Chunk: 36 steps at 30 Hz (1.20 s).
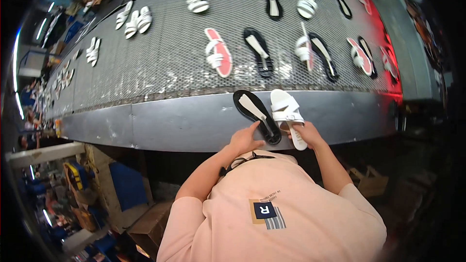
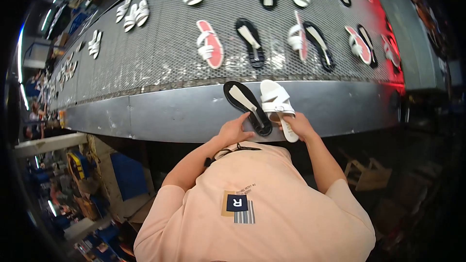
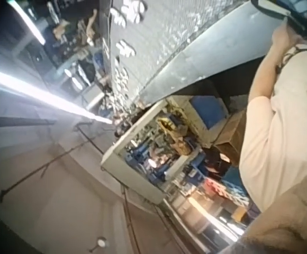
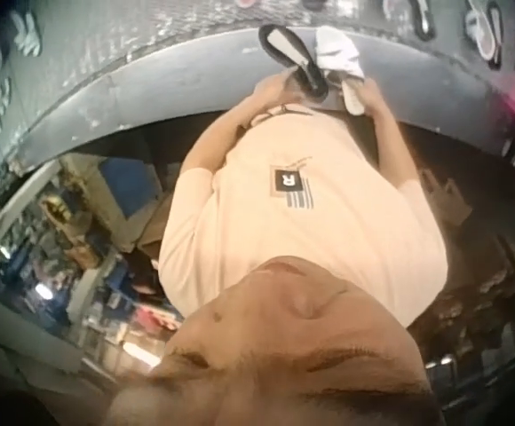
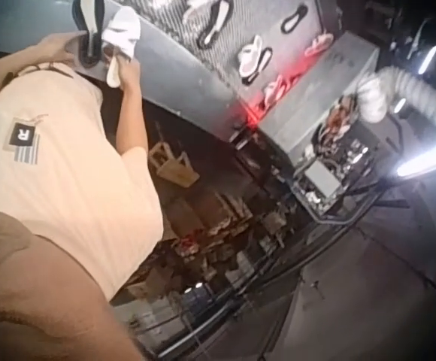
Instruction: Assembling sandals by matching soles and uppers on a conveyor belt.
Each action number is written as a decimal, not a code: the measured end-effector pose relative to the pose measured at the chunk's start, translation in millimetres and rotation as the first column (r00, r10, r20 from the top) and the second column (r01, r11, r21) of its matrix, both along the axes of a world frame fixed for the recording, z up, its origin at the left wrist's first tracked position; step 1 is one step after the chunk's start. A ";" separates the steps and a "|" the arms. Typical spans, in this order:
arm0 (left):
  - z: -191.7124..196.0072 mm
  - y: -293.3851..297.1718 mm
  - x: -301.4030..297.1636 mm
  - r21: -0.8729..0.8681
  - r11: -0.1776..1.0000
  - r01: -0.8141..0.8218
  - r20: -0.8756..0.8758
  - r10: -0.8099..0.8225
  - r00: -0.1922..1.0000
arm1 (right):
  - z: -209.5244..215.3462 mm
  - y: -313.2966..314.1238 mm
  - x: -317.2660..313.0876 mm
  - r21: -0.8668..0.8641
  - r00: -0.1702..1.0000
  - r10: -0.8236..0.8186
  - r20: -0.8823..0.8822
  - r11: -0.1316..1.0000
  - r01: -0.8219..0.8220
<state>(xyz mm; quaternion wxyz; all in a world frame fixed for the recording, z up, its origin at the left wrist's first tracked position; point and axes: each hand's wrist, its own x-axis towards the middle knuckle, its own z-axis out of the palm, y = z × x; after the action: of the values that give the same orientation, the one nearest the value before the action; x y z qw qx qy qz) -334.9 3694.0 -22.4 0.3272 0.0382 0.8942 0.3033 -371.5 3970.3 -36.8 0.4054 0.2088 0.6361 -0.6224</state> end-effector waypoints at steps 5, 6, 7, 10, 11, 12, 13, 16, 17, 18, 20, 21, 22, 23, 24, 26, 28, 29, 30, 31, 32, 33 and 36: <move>-16.3 0.9 -25.3 -0.085 0.900 -0.428 -0.276 0.391 0.878 | 6.7 37.8 11.9 0.015 0.987 -0.160 -0.024 0.987 0.160; -30.5 -8.8 -34.1 -0.134 0.884 -0.449 -0.428 0.357 0.830 | 7.2 39.6 15.2 0.018 0.985 -0.170 -0.028 0.985 0.171; -32.2 -10.9 -48.0 -0.130 0.889 -0.439 -0.427 0.349 0.834 | 8.3 39.7 17.3 0.021 0.985 -0.164 -0.059 0.986 0.165; -29.3 -8.2 -76.6 -0.181 0.875 -0.449 -0.510 0.307 0.804 | 10.4 37.9 17.7 0.033 0.981 -0.160 -0.108 0.986 0.164; -27.1 -5.4 -83.6 -0.197 0.893 -0.404 -0.420 0.296 0.858 | 4.7 38.9 18.4 0.025 0.981 -0.157 -0.115 0.987 0.161; -25.5 -0.8 -89.7 -0.209 0.910 -0.359 -0.326 0.281 0.903 | -0.2 39.4 19.3 0.017 0.981 -0.152 -0.121 0.988 0.156; -25.7 2.3 -89.5 -0.204 0.915 -0.348 -0.363 0.260 0.895 | -2.1 37.8 18.6 0.019 0.981 -0.151 -0.119 0.988 0.154; -34.5 5.7 -96.7 -0.116 0.913 -0.391 -0.174 0.369 0.913 | -1.7 34.9 10.8 0.069 0.986 -0.107 -0.129 0.991 0.116; -38.6 4.8 -97.2 -0.081 0.925 -0.371 -0.264 0.339 0.903 | -1.2 33.1 5.5 0.067 0.986 -0.111 -0.125 0.991 0.120; -43.4 2.9 -100.2 -0.085 0.926 -0.368 -0.260 0.335 0.906 | -1.9 31.8 -0.8 0.088 0.987 -0.073 -0.143 0.992 0.086; -40.5 7.1 -107.0 0.261 0.775 -0.576 -0.047 0.606 0.794 | -3.8 31.6 -6.6 0.111 0.988 -0.035 -0.151 0.992 0.052; -53.4 4.0 -110.6 0.401 0.637 -0.659 0.153 0.663 0.733 | -6.0 30.2 -7.7 0.020 0.990 -0.080 -0.118 0.996 0.083; -51.6 10.2 -115.3 0.395 0.639 -0.660 0.160 0.660 0.734 | -6.2 28.2 -9.9 -0.069 0.989 -0.124 -0.079 0.990 0.119; -50.4 18.4 -118.7 0.545 0.379 -0.748 0.367 0.694 0.619 | -6.5 26.9 -12.4 -0.067 0.989 -0.128 -0.069 0.990 0.123; -49.2 25.6 -122.7 0.609 0.075 -0.790 0.571 0.650 0.502 | -6.9 26.3 -15.6 -0.041 0.989 -0.108 -0.104 0.994 0.105; -46.8 34.0 -129.8 0.600 0.028 -0.799 0.610 0.631 0.480 | -4.4 23.1 -21.0 -0.014 0.988 -0.088 -0.126 0.996 0.087; -45.2 40.2 -135.2 0.642 -0.053 -0.765 0.665 0.536 0.521 | -2.6 19.4 -27.2 -0.023 0.986 -0.068 -0.151 0.998 0.065; -47.6 43.9 -139.4 0.659 -0.045 -0.751 0.653 0.529 0.542 | 2.3 17.1 -31.5 -0.031 0.989 -0.070 -0.134 0.997 0.066; -48.3 46.7 -140.9 0.652 -0.045 -0.757 0.658 0.530 0.535 | 3.3 15.7 -35.3 -0.031 0.990 -0.069 -0.124 0.997 0.065; -36.0 56.8 -146.0 0.650 -0.071 -0.756 0.693 0.462 0.553 | 2.2 17.1 -37.5 -0.028 0.993 -0.063 -0.095 0.998 0.061; -29.1 61.9 -149.5 0.650 -0.101 -0.753 0.720 0.398 0.568 | 1.2 18.0 -39.2 -0.030 0.996 -0.051 -0.071 0.998 0.049; -32.0 63.5 -151.5 0.665 -0.113 -0.738 0.724 0.341 0.600 | -3.9 19.4 -38.7 -0.030 0.997 -0.051 -0.061 0.998 0.049; -30.0 69.7 -153.4 0.707 -0.048 -0.706 0.686 0.290 0.667 | -18.2 23.7 -38.4 -0.096 0.994 -0.064 -0.084 0.994 0.056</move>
<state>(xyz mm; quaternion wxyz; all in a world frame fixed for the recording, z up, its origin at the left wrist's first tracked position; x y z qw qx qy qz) -488.3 3763.7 -52.4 0.2319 -0.1548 0.3696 0.8864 -409.9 3994.0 -54.9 0.3680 0.1813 0.6166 -0.6719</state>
